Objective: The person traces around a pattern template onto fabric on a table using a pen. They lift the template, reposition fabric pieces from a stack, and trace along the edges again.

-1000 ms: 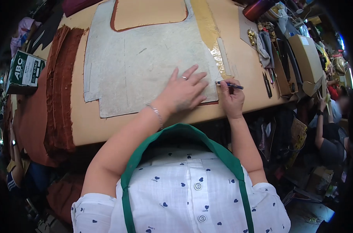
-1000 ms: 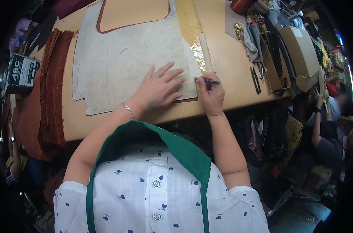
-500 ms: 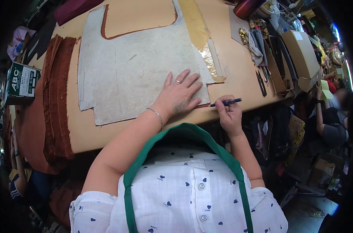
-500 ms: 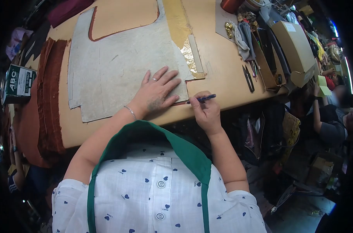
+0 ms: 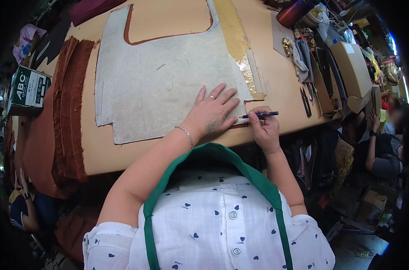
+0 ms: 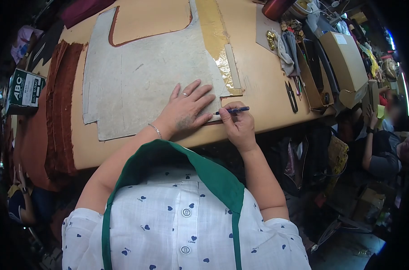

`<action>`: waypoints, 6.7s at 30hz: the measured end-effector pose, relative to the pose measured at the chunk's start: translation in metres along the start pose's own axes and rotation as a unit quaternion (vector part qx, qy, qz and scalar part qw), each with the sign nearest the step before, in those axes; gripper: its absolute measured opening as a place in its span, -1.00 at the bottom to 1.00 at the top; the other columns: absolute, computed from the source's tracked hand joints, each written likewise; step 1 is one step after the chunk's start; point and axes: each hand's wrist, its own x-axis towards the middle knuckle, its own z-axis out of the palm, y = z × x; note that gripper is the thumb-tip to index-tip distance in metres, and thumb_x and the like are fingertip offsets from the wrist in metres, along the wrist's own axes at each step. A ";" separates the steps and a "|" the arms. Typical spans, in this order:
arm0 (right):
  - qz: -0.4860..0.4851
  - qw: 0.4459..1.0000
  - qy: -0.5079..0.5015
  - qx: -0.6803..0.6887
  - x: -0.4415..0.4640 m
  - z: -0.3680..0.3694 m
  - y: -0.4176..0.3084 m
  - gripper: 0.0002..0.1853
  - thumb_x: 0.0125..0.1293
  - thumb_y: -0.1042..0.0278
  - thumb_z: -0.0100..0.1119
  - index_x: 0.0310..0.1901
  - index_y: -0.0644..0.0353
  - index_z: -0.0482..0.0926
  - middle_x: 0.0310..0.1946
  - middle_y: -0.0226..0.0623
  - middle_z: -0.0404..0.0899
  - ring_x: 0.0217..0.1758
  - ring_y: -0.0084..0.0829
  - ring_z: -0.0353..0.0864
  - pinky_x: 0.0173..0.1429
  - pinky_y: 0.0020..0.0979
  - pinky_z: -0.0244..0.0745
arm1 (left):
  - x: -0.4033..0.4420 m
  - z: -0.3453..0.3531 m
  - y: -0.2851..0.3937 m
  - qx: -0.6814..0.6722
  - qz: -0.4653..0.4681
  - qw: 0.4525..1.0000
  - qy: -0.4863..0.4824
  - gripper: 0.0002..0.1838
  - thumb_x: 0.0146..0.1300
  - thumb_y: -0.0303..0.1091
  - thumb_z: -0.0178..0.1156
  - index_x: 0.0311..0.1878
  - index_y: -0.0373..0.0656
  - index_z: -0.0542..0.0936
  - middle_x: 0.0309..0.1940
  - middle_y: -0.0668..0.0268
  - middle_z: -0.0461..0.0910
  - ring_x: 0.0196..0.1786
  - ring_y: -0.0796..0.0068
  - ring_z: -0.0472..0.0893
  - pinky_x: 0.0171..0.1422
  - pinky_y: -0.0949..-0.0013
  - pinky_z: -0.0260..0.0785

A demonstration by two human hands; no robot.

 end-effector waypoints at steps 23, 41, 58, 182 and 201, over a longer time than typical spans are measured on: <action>0.011 0.997 0.062 0.045 0.019 -0.012 0.022 -0.90 0.19 0.43 0.15 -0.31 0.23 0.45 -0.46 -0.50 0.47 -0.38 -0.73 0.41 -0.28 -0.67 0.30 | 0.006 -0.003 0.004 0.049 -0.069 0.995 -0.047 -0.28 -0.01 0.27 0.04 0.25 0.29 0.22 0.36 0.30 -0.09 0.41 0.04 -0.24 0.17 -0.49 -0.25; -0.010 1.000 -0.005 -0.018 0.038 -0.018 0.027 -0.91 0.17 0.46 0.16 -0.34 0.28 0.48 -0.43 -0.40 0.50 -0.37 -0.65 0.46 -0.25 -0.63 0.35 | 0.007 -0.005 0.003 0.017 -0.069 0.997 -0.033 -0.30 -0.03 0.20 0.08 0.22 0.22 0.29 0.35 0.26 -0.04 0.40 0.02 -0.18 0.17 -0.48 -0.25; -0.013 0.993 0.062 -0.096 0.034 -0.047 0.006 -0.93 0.18 0.48 0.14 -0.34 0.26 0.46 -0.45 -0.46 0.44 -0.37 -0.68 0.41 -0.23 -0.63 0.32 | -0.011 -0.011 -0.025 -0.265 -0.027 0.959 0.093 -0.59 0.09 -0.28 0.15 0.04 -0.12 0.44 0.18 0.16 0.26 0.30 0.16 0.14 0.29 0.00 0.01; 0.103 0.927 -0.036 -0.359 0.107 -0.031 0.026 -0.61 -0.08 0.26 0.36 -0.21 0.26 0.53 -0.44 -0.21 0.48 -0.37 -0.40 0.46 -0.22 -0.42 0.37 | -0.226 -0.107 -0.192 -0.190 -0.360 0.907 0.110 -0.26 -0.11 -0.60 0.23 0.25 -0.04 0.29 -0.15 0.35 0.24 -0.13 0.48 0.26 0.13 0.50 0.14; 0.054 0.949 -0.049 -0.308 0.108 -0.040 0.047 -0.67 0.02 0.48 0.22 -0.15 0.36 0.45 -0.45 -0.32 0.45 -0.40 -0.50 0.38 -0.24 -0.48 0.34 | -0.226 -0.107 -0.165 -0.105 -0.343 0.919 0.162 -0.39 -0.12 -0.53 0.27 0.11 -0.17 0.40 -0.05 0.19 0.31 0.01 0.29 0.36 0.16 0.39 0.20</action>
